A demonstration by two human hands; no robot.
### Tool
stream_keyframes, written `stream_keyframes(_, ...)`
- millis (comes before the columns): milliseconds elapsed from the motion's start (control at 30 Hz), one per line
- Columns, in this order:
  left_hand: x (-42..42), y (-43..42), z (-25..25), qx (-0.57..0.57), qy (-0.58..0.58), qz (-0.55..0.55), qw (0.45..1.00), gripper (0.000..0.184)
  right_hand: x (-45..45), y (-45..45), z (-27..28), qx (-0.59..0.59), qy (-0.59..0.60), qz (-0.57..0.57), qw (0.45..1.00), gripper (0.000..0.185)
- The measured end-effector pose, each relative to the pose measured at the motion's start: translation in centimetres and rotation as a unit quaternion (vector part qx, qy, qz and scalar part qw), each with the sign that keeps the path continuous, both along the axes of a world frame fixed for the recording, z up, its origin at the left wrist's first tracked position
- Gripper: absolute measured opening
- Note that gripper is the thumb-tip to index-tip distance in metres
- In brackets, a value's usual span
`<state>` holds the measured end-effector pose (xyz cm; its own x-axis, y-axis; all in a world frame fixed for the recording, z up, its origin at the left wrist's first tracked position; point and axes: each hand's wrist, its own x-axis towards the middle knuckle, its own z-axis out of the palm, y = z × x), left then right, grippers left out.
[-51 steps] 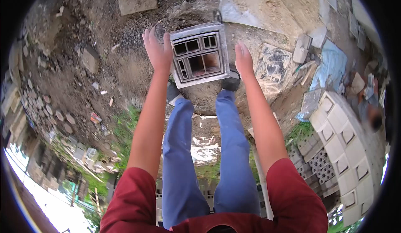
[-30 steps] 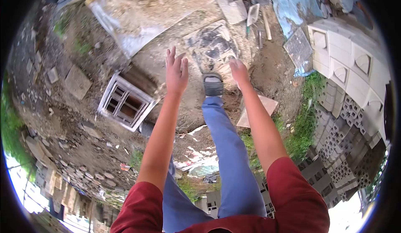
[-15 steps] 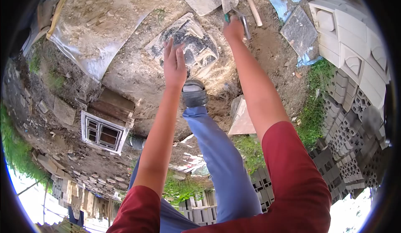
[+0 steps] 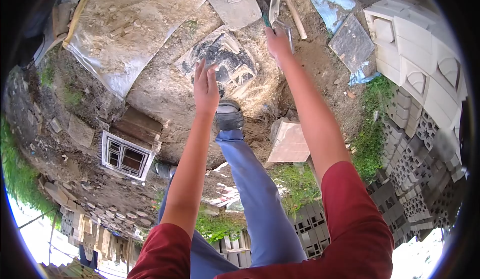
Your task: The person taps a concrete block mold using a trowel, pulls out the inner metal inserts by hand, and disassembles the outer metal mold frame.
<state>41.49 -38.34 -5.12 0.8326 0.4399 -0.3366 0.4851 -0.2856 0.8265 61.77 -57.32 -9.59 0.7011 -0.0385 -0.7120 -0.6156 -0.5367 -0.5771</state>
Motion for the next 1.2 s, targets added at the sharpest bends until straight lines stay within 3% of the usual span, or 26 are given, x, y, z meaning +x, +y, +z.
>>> stream_keyframes(133,-0.1,1.4,1.5,-0.019,-0.032,0.029,0.999,0.039,-4.5,1.3,4.5,-0.045,0.015,0.012,0.999,0.047)
stream_keyframes(200,-0.6,2.1,2.7,-0.021,-0.027,0.040,0.999,0.038,-7.4,1.4,5.6,-0.073,-0.067,0.035,0.994,0.046)
stream_keyframes(300,-1.7,3.7,4.3,-0.005,-0.017,0.053,0.998,0.035,-10.9,0.9,7.0,-0.116,-0.039,0.056,0.991,0.043)
stream_keyframes(467,-5.0,6.3,6.3,-0.030,-0.014,0.100,0.994,0.037,-15.8,1.1,12.2,-0.071,-0.072,0.034,0.994,0.038)
stream_keyframes(533,-6.3,7.3,8.0,-0.257,0.005,0.213,0.943,0.042,-17.0,1.2,14.1,-0.036,-0.069,0.052,0.996,0.036)
stream_keyframes(600,-8.6,9.2,7.8,-0.276,0.010,0.216,0.936,0.051,-18.2,1.9,15.7,0.019,-0.011,0.163,0.986,0.033)
stream_keyframes(667,-9.2,10.5,10.3,-0.477,-0.066,0.314,0.818,0.060,-19.6,4.8,18.6,0.044,0.021,0.208,0.977,0.033)
stream_keyframes(700,-9.4,11.3,11.4,-0.490,-0.100,0.330,0.801,0.065,-20.3,6.8,20.3,0.041,0.020,0.271,0.961,0.035)
stream_keyframes(800,-11.7,13.8,13.2,-0.493,-0.117,0.368,0.780,0.059,-24.3,11.5,21.7,0.051,0.026,0.369,0.928,0.040)
stream_keyframes(833,-12.7,14.8,13.5,-0.465,-0.157,0.344,0.801,0.046,-25.8,13.1,21.8,0.094,-0.025,0.394,0.914,0.043)
stream_keyframes(900,-15.3,16.3,14.7,-0.449,-0.180,0.386,0.786,0.038,-28.2,15.6,22.1,0.139,-0.070,0.424,0.892,0.046)
stream_keyframes(933,-16.7,17.1,15.2,-0.435,-0.201,0.417,0.773,0.030,-28.8,17.2,21.8,0.213,0.064,0.396,0.891,0.040)
stream_keyframes(1000,-19.8,19.1,15.9,-0.437,-0.217,0.422,0.764,0.025,-30.0,20.5,21.9,0.338,0.324,0.311,0.827,0.032)
stream_keyframes(1033,-21.4,19.9,16.3,-0.445,-0.203,0.402,0.774,0.026,-30.9,23.4,24.7,0.330,0.413,0.210,0.822,0.026)
stream_keyframes(1133,-26.2,23.2,16.1,-0.440,-0.185,0.348,0.807,0.029,-35.0,27.2,24.8,0.265,0.418,0.251,0.832,0.025)
stream_keyframes(1167,-28.0,24.5,16.0,-0.329,-0.079,0.334,0.880,0.031,-36.8,27.4,23.7,0.275,0.373,0.254,0.849,0.028)
stream_keyframes(1200,-29.5,25.7,15.1,-0.182,-0.052,0.302,0.935,0.033,-38.2,28.0,22.9,0.272,0.371,0.259,0.849,0.028)
